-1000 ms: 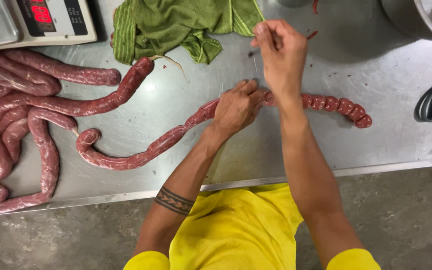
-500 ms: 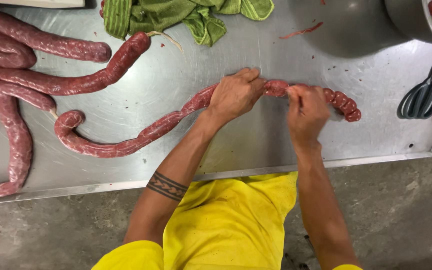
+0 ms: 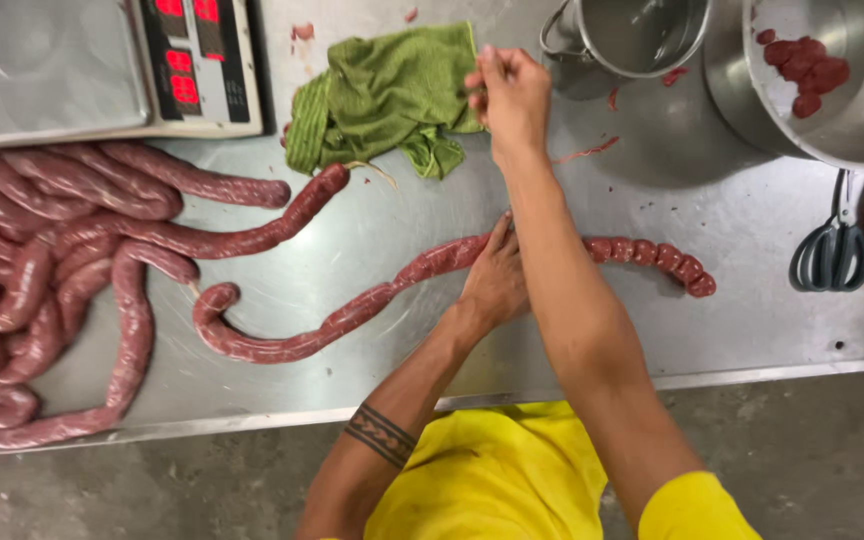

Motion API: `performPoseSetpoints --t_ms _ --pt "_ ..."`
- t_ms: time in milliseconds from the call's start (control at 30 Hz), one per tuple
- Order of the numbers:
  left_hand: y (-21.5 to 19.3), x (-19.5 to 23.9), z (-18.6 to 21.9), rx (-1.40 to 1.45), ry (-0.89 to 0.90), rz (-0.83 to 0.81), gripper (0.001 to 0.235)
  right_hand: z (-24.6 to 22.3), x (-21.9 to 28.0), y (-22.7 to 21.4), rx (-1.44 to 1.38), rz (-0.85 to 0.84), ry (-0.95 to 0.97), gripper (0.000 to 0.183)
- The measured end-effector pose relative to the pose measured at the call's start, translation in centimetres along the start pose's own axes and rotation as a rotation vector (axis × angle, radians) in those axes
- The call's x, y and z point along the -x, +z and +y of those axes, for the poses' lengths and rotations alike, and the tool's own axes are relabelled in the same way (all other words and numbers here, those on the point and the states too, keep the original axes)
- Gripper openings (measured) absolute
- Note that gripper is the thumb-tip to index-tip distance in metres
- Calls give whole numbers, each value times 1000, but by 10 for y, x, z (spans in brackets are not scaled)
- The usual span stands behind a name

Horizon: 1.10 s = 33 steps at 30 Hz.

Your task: The person portions long strands of sausage into small individual links by twisting the casing by hand and securing them with string. The person uses shears to cut the string after tying off a section of links.

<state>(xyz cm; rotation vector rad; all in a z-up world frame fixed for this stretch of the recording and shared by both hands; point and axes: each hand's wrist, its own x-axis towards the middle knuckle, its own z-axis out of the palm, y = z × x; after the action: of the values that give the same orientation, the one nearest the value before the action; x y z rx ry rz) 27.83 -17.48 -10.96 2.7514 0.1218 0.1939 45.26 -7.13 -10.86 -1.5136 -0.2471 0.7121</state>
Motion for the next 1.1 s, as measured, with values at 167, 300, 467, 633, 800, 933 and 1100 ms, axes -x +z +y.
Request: performPoseSetpoints --t_ms 167,300,467,633,800,933,1100 --pt "-41 70 -25 90 -309 180 68 -2 -47 9 -627 28 224 38" --pt "-50 150 -54 95 -464 392 41 61 115 43 75 -135 -102 68" --pt "-28 178 -54 49 -433 307 27 69 232 -3 1066 -540 -655 66" --pt "-52 180 -25 148 -469 269 28 20 187 -110 1033 -110 -759 57" --pt "-78 183 -4 313 -570 266 51 25 311 -214 1351 352 -456 37" --pt "-73 131 8 135 -262 288 56 88 336 -241 305 421 -181 21" --pt "-15 18 40 -93 223 153 46 93 378 -328 193 538 -259 58"
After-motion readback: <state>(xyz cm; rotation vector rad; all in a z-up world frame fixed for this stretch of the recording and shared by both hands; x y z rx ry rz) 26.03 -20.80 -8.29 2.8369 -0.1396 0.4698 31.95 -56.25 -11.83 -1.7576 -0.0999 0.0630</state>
